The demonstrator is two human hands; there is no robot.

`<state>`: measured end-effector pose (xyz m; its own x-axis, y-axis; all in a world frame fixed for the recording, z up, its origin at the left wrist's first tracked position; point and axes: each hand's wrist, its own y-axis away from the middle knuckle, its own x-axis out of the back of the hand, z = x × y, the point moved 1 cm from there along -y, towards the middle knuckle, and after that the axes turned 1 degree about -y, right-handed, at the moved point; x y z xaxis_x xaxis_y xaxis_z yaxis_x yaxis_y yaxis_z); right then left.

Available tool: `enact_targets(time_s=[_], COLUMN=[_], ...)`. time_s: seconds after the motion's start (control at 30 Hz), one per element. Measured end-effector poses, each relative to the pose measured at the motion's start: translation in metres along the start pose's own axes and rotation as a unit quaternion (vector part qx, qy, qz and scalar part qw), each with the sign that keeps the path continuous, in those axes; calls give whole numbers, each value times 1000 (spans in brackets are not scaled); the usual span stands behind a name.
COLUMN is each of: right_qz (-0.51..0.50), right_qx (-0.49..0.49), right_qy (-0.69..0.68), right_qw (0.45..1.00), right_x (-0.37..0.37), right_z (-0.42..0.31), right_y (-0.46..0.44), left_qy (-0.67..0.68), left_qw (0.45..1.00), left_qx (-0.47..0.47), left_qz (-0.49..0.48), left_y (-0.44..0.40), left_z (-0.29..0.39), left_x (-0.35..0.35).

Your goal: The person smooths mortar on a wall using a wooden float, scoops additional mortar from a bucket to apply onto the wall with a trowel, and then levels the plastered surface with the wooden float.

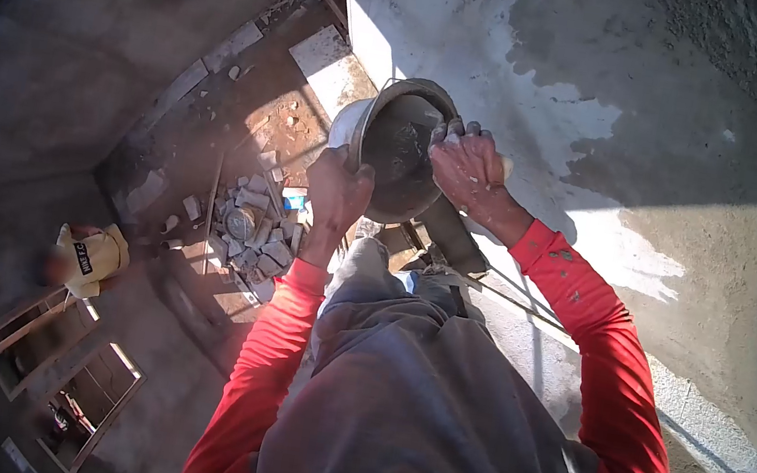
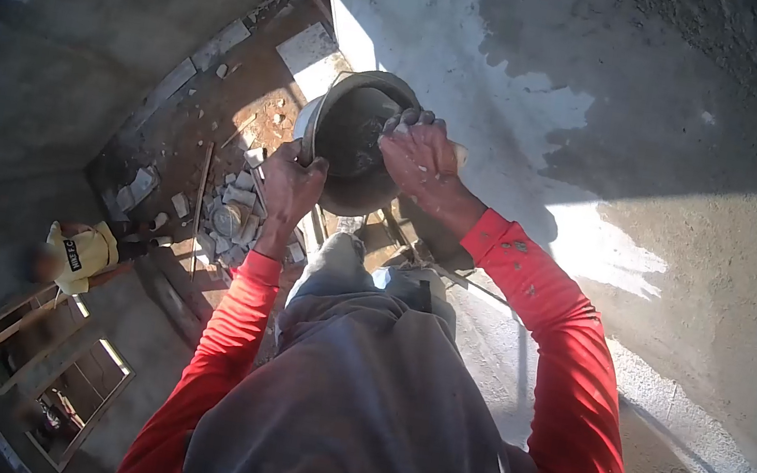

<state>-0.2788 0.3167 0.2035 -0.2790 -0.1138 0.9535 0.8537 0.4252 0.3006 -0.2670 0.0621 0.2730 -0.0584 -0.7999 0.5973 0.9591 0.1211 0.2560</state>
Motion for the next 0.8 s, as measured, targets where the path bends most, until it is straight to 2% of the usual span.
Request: enact_targets(time_s=[0.07, 0.1, 0.13, 0.2, 0.23, 0.27, 0.33, 0.37, 0.47, 0.53, 0.57, 0.6, 0.63, 0.67, 0.7, 0.73, 0.8], right_qz=[177, 223, 270, 197, 78, -44, -57, -64, -22, 20, 60, 40, 91, 111, 131, 141, 218], right_qx=[13, 29, 52, -2, -82, -161, -168, -176, -170, -165, -165, -148, -115, -78, -57, -31, 76], right_qy=[66, 27, -6, -127, -211, -293, -309, -315, -337, -307, -291, -238, -227, -169, -150, -137, -152], right_qw=[982, 974, 961, 972, 971, 941, 934, 931, 926, 937, 941, 959, 963, 976, 978, 980, 961], right_x=[-15, -33, -48, -39, -11, 9, 29, 39, 82, 123, 143, 194, 218, 242, 285, 330, 407], right_z=[15, 23, 35, 38, 20, 2, -11, -13, -20, -19, -8, -2, 7, 19, 21, 12, -3], right_y=[36, 44, 45, 42, 41, 45, 56, 63, 52, 37, 27, 24, 15, 7, 6, 11, 26], left_qy=[4, 25, 16, 1, 11, 37, 95, 148, 205, 187, 217, 226, 235, 257, 284, 294, 256], left_qw=[999, 999, 996, 985, 994, 997, 995, 989, 976, 976, 967, 964, 961, 950, 943, 933, 928], left_qx=[-44, -46, -87, -155, -106, -68, 3, -9, 15, 31, 54, 55, 55, 96, 89, 134, 141], left_qz=[-18, -15, 13, 70, 39, 22, -6, 20, 74, 104, 121, 129, 137, 149, 149, 159, 230], left_y=[1, 4, -1, -4, -2, 0, -3, -4, 2, 0, 19, 23, 27, 37, 48, 48, 56], left_z=[12, 26, 23, 4, 10, 6, -2, -20, -38, -77, -46, -59, -71, -65, -68, -97, -131], left_x=[-6, -5, -10, -31, -25, -20, -10, -15, -21, -28, -5, -4, -2, 8, 22, 19, 22])
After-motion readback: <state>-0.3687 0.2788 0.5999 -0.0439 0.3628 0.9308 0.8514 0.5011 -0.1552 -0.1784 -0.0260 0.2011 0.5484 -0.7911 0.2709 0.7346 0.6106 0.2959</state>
